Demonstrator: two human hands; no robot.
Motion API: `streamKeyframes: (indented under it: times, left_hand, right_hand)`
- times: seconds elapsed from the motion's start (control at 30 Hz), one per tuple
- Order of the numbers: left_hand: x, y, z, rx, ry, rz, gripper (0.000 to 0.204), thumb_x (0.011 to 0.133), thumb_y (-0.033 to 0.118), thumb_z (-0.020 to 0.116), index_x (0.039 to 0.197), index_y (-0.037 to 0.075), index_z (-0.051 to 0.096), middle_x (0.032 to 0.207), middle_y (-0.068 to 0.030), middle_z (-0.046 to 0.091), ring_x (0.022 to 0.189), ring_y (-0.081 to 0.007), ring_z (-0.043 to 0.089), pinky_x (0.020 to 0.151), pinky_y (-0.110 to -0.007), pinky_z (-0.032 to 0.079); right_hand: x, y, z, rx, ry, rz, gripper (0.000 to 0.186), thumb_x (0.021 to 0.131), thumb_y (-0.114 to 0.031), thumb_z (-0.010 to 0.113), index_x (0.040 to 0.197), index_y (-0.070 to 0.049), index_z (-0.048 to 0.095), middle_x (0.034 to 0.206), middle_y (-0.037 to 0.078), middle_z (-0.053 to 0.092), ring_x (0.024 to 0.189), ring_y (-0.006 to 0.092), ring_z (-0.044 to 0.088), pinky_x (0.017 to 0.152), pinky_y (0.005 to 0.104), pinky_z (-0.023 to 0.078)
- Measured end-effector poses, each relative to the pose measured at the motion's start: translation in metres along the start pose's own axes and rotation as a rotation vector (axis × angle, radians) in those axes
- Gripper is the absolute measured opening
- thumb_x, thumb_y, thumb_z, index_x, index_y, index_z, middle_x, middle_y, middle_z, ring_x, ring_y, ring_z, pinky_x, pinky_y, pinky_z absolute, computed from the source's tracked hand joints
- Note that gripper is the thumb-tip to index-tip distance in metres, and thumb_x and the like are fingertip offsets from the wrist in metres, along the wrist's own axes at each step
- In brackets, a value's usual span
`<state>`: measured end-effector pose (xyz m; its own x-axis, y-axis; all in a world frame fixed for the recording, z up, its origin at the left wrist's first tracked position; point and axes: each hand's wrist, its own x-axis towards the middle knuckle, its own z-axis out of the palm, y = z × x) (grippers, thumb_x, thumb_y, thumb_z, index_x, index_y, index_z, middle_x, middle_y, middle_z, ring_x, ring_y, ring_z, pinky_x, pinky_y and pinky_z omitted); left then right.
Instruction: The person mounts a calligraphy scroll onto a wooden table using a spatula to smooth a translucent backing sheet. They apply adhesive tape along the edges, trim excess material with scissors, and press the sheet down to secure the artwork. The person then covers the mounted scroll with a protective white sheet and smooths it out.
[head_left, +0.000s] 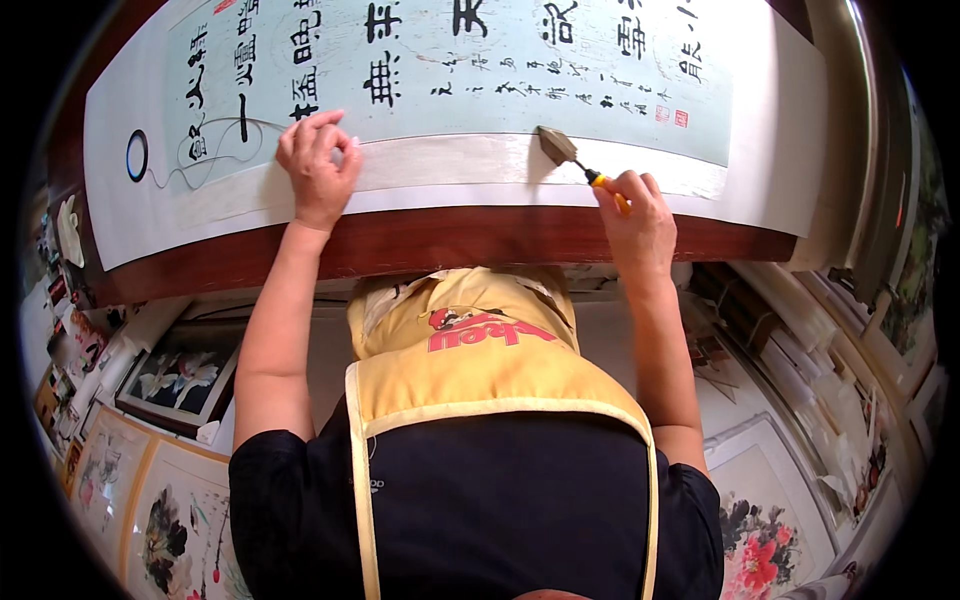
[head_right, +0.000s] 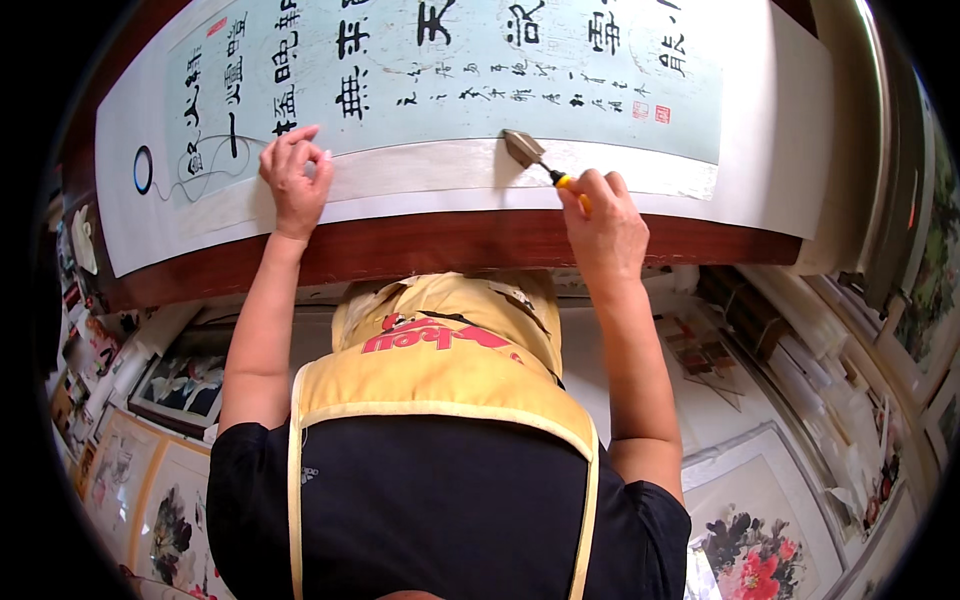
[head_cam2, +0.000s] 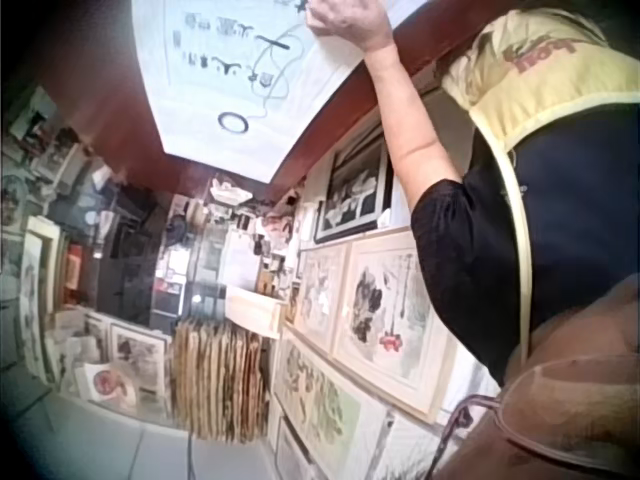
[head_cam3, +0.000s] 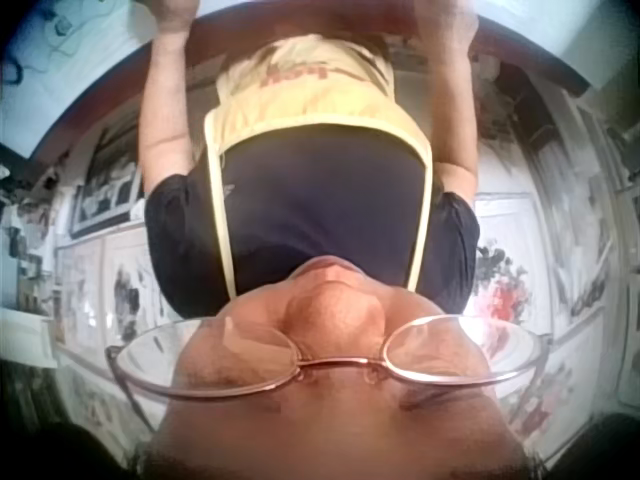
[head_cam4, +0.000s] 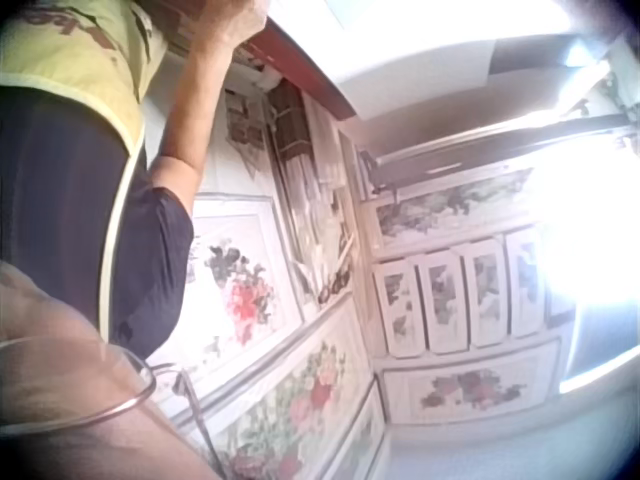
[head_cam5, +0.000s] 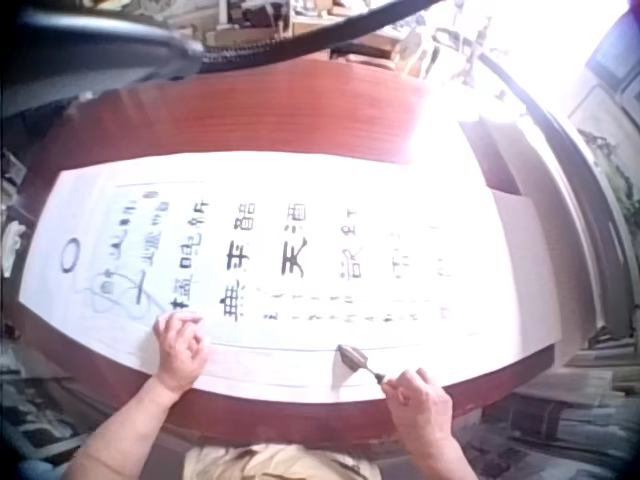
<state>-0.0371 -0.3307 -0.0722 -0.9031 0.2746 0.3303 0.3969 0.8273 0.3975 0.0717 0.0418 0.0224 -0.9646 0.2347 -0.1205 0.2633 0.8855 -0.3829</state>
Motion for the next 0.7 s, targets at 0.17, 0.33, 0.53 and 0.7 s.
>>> streamKeyframes:
  times: [0.17, 0.33, 0.53, 0.7]
  left_hand:
    - [-0.011, -0.053, -0.027, 0.065, 0.009, -0.010, 0.013, 0.079, 0.015, 0.071, 0.075, 0.014, 0.059, 0.123, -0.0004, 0.064, 0.116, -0.0270, 0.047, 0.102, -0.042, 0.033]
    - [-0.016, -0.065, -0.027, 0.051, 0.012, -0.035, 0.012, 0.079, 0.015, 0.071, 0.076, 0.012, 0.059, 0.125, -0.0031, 0.063, 0.116, -0.0284, 0.046, 0.103, -0.043, 0.032]
    - [-0.017, -0.067, -0.029, 0.066, 0.010, -0.021, 0.013, 0.079, 0.015, 0.071, 0.075, 0.012, 0.059, 0.125, -0.0030, 0.062, 0.116, -0.0287, 0.045, 0.103, -0.042, 0.033]
    - [-0.017, -0.069, -0.029, 0.072, 0.010, -0.027, 0.012, 0.078, 0.016, 0.071, 0.075, 0.012, 0.060, 0.125, -0.0022, 0.062, 0.117, -0.0285, 0.045, 0.103, -0.042, 0.033]
  right_hand:
    - [-0.005, 0.001, -0.002, 0.008, -0.006, 0.066, 0.017, 0.090, -0.025, 0.073, 0.091, -0.012, 0.061, 0.086, 0.005, 0.060, 0.074, 0.0310, 0.063, 0.061, 0.0418, 0.050]
    - [-0.004, -0.001, -0.002, 0.003, 0.000, 0.069, 0.017, 0.089, -0.020, 0.074, 0.090, -0.009, 0.062, 0.085, 0.006, 0.061, 0.072, 0.0301, 0.063, 0.062, 0.0398, 0.049]
    - [-0.002, 0.004, 0.000, 0.093, -0.024, 0.038, 0.018, 0.089, -0.023, 0.074, 0.091, -0.011, 0.061, 0.085, 0.006, 0.060, 0.073, 0.0316, 0.062, 0.061, 0.0419, 0.049]
    - [0.001, -0.022, 0.011, 0.139, -0.057, -0.058, 0.017, 0.088, -0.022, 0.075, 0.090, -0.012, 0.062, 0.084, 0.005, 0.060, 0.069, 0.0300, 0.063, 0.058, 0.0415, 0.049]
